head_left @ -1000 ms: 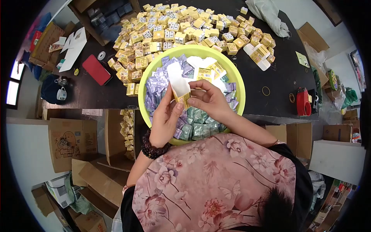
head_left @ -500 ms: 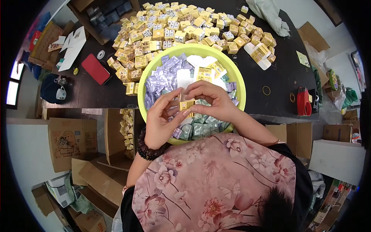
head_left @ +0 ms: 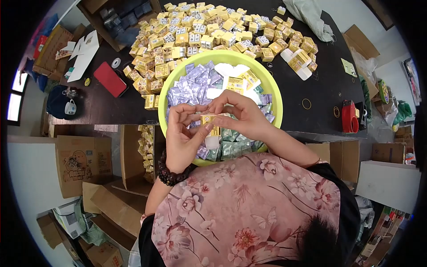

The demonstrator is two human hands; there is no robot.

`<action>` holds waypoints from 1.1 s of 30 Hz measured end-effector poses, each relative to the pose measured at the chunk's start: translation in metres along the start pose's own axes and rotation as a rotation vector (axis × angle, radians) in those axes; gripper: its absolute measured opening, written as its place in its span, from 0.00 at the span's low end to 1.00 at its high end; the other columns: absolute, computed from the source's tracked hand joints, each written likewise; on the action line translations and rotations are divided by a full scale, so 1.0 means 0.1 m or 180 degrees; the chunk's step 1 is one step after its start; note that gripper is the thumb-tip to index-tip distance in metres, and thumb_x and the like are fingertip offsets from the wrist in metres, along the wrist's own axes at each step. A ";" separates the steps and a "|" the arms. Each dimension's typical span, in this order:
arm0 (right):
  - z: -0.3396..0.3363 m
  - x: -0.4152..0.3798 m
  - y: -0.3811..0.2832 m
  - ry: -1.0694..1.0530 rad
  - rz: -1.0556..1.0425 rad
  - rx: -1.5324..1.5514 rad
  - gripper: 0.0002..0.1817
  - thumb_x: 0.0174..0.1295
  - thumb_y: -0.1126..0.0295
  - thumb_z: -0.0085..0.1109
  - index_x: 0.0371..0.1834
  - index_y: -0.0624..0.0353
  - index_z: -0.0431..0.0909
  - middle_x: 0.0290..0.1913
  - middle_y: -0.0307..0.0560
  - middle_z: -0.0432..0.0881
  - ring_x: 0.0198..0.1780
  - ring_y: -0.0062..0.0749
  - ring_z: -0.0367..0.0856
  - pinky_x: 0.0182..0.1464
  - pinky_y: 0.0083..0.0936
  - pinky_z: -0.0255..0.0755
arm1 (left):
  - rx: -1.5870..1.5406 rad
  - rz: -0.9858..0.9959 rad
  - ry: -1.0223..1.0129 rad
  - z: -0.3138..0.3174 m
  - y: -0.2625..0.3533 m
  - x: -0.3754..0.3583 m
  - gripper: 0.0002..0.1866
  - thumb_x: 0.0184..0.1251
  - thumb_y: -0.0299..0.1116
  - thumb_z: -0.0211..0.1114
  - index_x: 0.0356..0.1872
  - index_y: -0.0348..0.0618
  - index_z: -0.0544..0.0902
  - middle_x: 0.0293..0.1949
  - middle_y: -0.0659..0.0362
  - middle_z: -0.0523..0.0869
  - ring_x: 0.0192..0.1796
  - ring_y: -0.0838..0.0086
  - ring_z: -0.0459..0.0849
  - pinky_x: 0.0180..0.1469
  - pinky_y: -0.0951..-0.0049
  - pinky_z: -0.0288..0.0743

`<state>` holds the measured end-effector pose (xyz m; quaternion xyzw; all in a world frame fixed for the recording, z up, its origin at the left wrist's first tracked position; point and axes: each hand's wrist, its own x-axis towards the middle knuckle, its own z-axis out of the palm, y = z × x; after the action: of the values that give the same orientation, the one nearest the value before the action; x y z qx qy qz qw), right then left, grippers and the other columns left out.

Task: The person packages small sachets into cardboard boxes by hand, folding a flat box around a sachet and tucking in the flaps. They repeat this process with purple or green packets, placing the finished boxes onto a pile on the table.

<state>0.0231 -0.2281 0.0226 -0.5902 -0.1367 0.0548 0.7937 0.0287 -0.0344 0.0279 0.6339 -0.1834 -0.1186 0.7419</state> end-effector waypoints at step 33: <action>-0.26 0.18 0.48 -0.1141 -0.0456 -0.4535 0.12 0.54 0.69 0.63 0.40 0.61 0.80 0.41 0.48 0.78 0.48 0.41 0.74 0.52 0.36 0.69 | -0.0187 -0.0078 0.0532 -0.44 -0.02 0.08 0.12 0.69 0.22 0.60 0.51 0.36 0.74 0.54 0.54 0.80 0.50 0.76 0.81 0.50 0.79 0.76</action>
<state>0.0514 -0.2336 -0.0276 -0.9342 -0.3050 -0.0036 0.1851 0.0546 0.0014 0.0211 0.6217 -0.1096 -0.0796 0.7714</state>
